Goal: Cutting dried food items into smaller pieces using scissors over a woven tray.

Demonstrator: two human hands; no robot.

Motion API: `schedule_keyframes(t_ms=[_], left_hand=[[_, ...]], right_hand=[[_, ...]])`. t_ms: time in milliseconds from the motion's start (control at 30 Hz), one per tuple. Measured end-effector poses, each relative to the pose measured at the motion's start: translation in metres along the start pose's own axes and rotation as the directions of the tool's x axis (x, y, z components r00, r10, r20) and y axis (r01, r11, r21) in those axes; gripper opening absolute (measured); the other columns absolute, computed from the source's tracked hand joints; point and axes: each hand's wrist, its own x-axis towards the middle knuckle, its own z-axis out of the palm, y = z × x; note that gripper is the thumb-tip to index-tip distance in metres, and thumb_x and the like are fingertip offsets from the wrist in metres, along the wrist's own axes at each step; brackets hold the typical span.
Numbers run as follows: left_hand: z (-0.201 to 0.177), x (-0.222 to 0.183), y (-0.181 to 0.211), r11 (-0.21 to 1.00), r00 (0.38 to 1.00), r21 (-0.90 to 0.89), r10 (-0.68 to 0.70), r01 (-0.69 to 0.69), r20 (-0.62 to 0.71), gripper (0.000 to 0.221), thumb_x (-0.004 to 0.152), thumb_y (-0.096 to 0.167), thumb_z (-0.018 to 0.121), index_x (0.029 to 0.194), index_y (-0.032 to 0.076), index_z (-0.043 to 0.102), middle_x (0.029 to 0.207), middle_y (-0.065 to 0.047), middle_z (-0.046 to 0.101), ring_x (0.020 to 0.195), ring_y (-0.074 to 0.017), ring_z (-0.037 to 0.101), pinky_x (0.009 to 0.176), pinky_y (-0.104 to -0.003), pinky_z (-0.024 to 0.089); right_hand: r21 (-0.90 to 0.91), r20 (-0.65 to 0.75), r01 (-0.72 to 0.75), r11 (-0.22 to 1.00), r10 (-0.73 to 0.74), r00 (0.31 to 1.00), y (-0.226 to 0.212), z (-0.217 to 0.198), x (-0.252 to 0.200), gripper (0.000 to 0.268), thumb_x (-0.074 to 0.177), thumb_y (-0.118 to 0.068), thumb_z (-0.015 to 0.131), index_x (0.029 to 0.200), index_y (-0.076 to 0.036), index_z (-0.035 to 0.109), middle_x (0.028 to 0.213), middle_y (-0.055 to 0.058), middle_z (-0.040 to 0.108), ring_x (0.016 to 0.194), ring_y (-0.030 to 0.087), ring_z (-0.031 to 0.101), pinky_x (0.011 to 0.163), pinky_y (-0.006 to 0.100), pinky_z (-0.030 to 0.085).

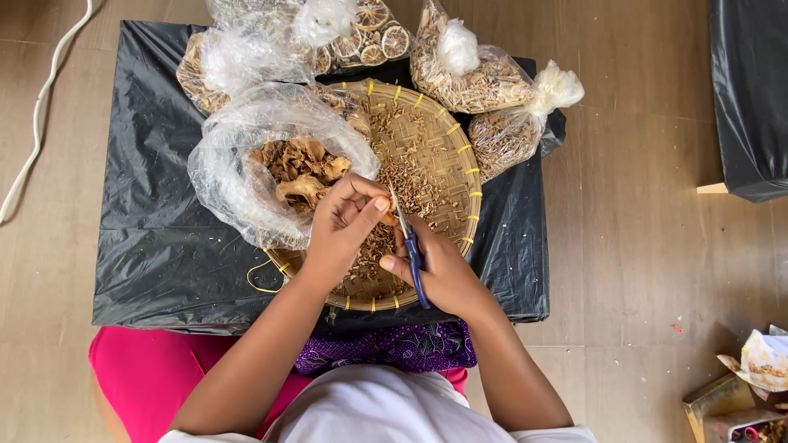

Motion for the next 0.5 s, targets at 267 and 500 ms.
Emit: schedule_keyframes(t_ms=[267,500], left_hand=[[-0.02,0.011,-0.007,0.993,0.991,-0.09,-0.06,0.071,0.118,0.007,0.095,0.006,0.066,0.097,0.0,0.064,0.086,-0.015,0.068,0.076,-0.0179,0.07,0.07,-0.029,0.063],[-0.018,0.003,-0.006,0.988,0.997,-0.148,-0.04,0.048,0.059,0.008,0.094,0.005,0.068,0.093,-0.001,0.064,0.082,-0.013,0.067,0.073,-0.0145,0.071,0.07,-0.028,0.065]], right_hand=[[0.156,-0.012,0.023,0.987,-0.022,1.0,0.025,0.023,0.002,0.036,0.097,-0.033,0.063,0.106,0.001,0.053,0.072,0.012,0.06,0.068,0.025,0.061,0.065,0.036,0.047],[0.105,-0.048,0.016,0.994,-0.011,0.999,0.029,0.032,0.002,0.028,0.102,-0.03,0.057,0.094,-0.004,0.051,0.067,0.009,0.048,0.063,0.022,0.049,0.061,0.036,0.039]])
